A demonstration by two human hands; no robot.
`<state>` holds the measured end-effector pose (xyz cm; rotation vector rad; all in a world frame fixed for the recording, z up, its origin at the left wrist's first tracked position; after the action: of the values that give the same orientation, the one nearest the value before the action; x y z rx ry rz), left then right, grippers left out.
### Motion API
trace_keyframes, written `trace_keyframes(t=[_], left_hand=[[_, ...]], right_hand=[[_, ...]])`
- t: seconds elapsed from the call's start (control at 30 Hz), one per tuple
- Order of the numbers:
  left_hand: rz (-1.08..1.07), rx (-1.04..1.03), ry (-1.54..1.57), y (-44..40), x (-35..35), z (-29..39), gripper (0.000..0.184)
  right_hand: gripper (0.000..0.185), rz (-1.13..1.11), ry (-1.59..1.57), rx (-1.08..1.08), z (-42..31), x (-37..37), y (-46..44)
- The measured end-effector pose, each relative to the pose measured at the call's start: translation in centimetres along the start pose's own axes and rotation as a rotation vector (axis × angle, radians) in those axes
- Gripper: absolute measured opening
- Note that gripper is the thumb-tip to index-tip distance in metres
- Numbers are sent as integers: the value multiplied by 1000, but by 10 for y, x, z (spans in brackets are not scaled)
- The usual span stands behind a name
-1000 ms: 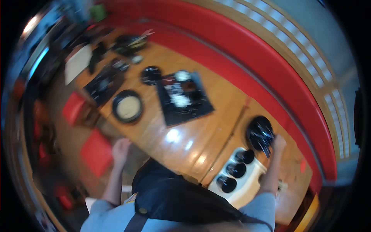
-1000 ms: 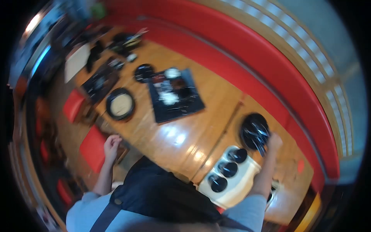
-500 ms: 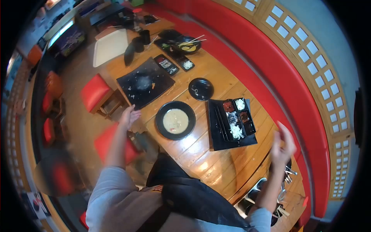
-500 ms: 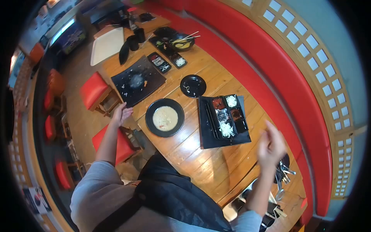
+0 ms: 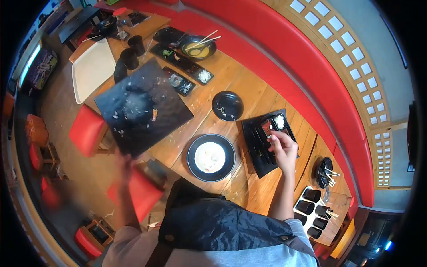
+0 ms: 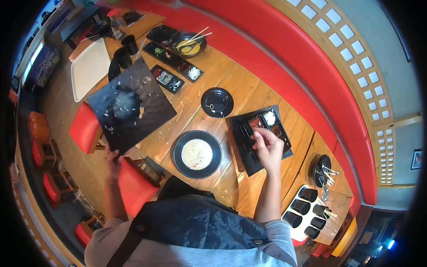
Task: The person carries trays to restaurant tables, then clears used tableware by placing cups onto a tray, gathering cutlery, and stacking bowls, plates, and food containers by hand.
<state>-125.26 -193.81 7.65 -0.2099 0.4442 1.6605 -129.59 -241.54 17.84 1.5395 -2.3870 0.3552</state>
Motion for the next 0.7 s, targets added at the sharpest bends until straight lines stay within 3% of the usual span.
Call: trace_keyframes(t=[0.13,0.2,0.3,0.33,0.4,0.47,0.57,0.6,0.7], left_hand=[[-113,17,-157,23,-43,82,52],[-130,49,-186,39,-65,104,53],[-347,197,-270,72,-112,110,57],[-378,206,-283,83,-125,104,57],[-449,422,-297,114,-149,81,57],[-592,572,-236,142,-171,43,58],[-782,888,-136,189,-204,-19,61],[-831,963,-143,204,-214,-40,61],[-937,1135,-139,235,-227,-110,61]], right_hand=[[15,80,-95,-85,6,38,40],[15,107,-117,-80,10,55,64],[16,108,-185,-16,15,82,104],[20,58,-155,-23,17,95,119],[32,-7,-305,-8,26,118,153],[58,-144,-437,-52,36,137,192],[59,-111,-483,-117,46,160,248],[51,-77,-512,-230,53,169,268],[50,71,-424,-459,86,192,313]])
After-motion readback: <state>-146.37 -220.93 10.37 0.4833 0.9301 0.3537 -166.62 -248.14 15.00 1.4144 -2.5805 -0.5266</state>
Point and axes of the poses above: each hand's wrist, its own y-axis away from the middle knuckle, its own x-axis out of the back of the hand, z = x × y, the point moved 4 cm from there along -y, towards the middle knuckle
